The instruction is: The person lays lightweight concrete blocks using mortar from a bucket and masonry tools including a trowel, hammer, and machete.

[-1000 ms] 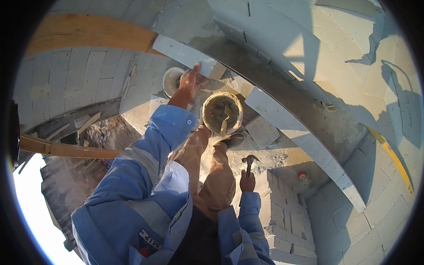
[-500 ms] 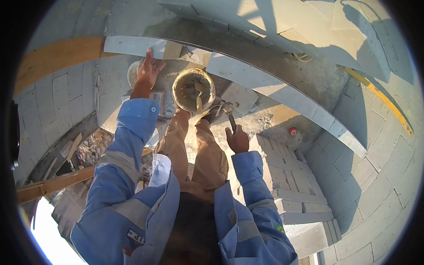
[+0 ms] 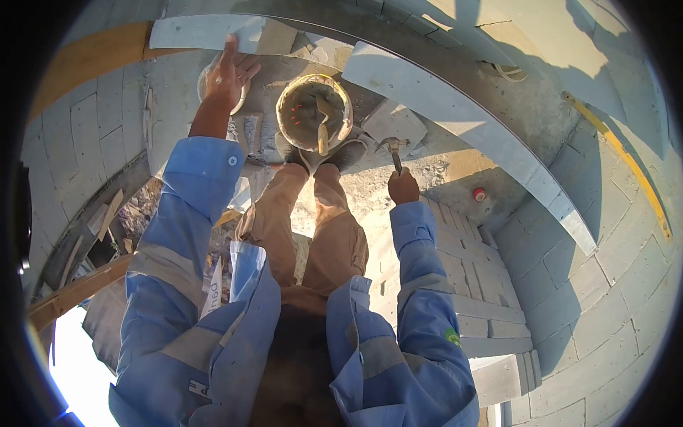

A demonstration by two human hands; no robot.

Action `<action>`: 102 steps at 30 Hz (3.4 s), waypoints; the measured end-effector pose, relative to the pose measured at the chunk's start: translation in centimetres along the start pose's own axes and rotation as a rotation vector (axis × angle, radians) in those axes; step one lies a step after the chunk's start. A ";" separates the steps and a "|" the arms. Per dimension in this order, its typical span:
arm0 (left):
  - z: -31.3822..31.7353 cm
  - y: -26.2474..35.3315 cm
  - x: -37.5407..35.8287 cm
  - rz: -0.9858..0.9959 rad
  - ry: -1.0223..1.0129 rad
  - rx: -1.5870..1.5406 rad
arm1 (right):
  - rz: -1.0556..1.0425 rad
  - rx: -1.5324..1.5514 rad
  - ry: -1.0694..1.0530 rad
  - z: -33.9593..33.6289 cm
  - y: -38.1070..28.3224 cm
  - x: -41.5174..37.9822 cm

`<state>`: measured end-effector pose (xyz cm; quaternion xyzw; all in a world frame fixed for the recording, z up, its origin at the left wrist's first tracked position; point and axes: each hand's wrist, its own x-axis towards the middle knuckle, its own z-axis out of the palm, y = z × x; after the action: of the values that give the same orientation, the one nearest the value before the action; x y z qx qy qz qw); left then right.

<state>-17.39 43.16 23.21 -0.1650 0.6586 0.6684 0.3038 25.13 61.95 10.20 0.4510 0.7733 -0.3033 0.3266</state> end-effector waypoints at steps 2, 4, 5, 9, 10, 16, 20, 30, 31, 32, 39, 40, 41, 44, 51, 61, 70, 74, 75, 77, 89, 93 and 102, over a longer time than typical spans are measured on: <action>0.0 -0.2 0.2 -0.005 0.025 -0.002 | -0.011 0.025 -0.007 0.2 0.2 -0.9; 0.0 -0.4 0.5 0.000 0.039 -0.010 | -0.032 0.069 0.023 0.3 0.4 -2.2; -0.1 -0.5 0.6 -0.003 0.033 -0.006 | -0.035 0.104 0.017 0.2 0.6 -3.1; 0.4 -1.2 0.1 0.000 0.081 -0.010 | -0.086 0.132 0.092 -1.9 -0.3 -8.2; -0.1 -2.4 0.1 0.002 0.105 -0.022 | -0.098 0.124 0.096 -2.8 -0.6 -9.1; -5.9 -16.2 -5.3 -0.208 -0.084 0.227 | -0.133 -0.063 -0.010 -4.9 -0.5 -5.6; -13.1 -28.7 -15.4 -0.020 -0.464 1.010 | -0.121 -0.327 0.083 -3.9 -1.4 -1.5; -25.0 -32.6 -37.9 0.303 -0.146 1.207 | -0.173 -0.140 -0.262 8.0 12.2 -8.5; -25.9 -30.1 -39.9 0.364 -0.214 1.258 | -0.054 0.123 -0.359 6.6 7.8 -13.4; -26.3 -28.4 -41.2 0.383 -0.243 1.268 | -0.049 0.149 -0.358 5.9 4.4 -17.5; -26.2 -24.6 -45.8 0.074 -0.188 0.847 | -0.230 -0.232 -0.078 5.7 -1.8 -28.4; -26.0 -24.0 -46.3 0.007 -0.208 0.753 | -0.232 -0.237 -0.073 4.9 -2.2 -28.9; -25.9 -23.4 -47.0 -0.051 -0.264 0.660 | -0.265 -0.236 -0.188 3.7 -2.4 -29.7; -26.7 -21.3 -48.9 -0.242 -0.554 0.354 | -0.263 -0.287 -0.366 1.6 -1.9 -31.3; -34.4 -24.8 -35.3 -0.196 0.072 0.585 | -0.315 -0.517 -0.427 3.4 -4.0 -22.5; -59.2 -45.0 -12.8 -0.425 0.904 1.249 | -0.792 0.108 0.192 13.0 -8.5 3.7; -54.2 -46.4 -11.4 -0.199 1.302 0.837 | -0.904 0.251 0.243 17.5 -13.3 8.6; -54.8 -47.2 -10.3 -0.350 1.245 0.875 | -1.086 0.213 0.332 20.9 -14.6 8.5; -54.9 -47.0 -10.2 -0.317 1.264 0.880 | -1.096 0.200 0.212 22.6 -15.0 8.3; -54.5 -47.0 -10.5 -0.273 1.266 0.888 | -1.006 0.102 -0.100 26.3 -16.5 6.0; -55.6 -41.6 3.9 0.403 0.817 0.981 | -1.138 -0.407 -0.031 46.7 -19.3 11.6; -57.8 -38.8 6.1 0.208 0.783 0.844 | -1.239 -0.648 -0.213 49.5 -20.6 11.4; -59.0 -40.7 8.6 0.269 0.873 0.959 | -1.178 -0.555 -0.056 38.7 -18.8 8.2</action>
<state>-9.19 -15.22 -18.49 -0.1835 0.9607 0.2050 -0.0376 14.10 28.80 -16.23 -0.1576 0.9319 -0.2322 0.2299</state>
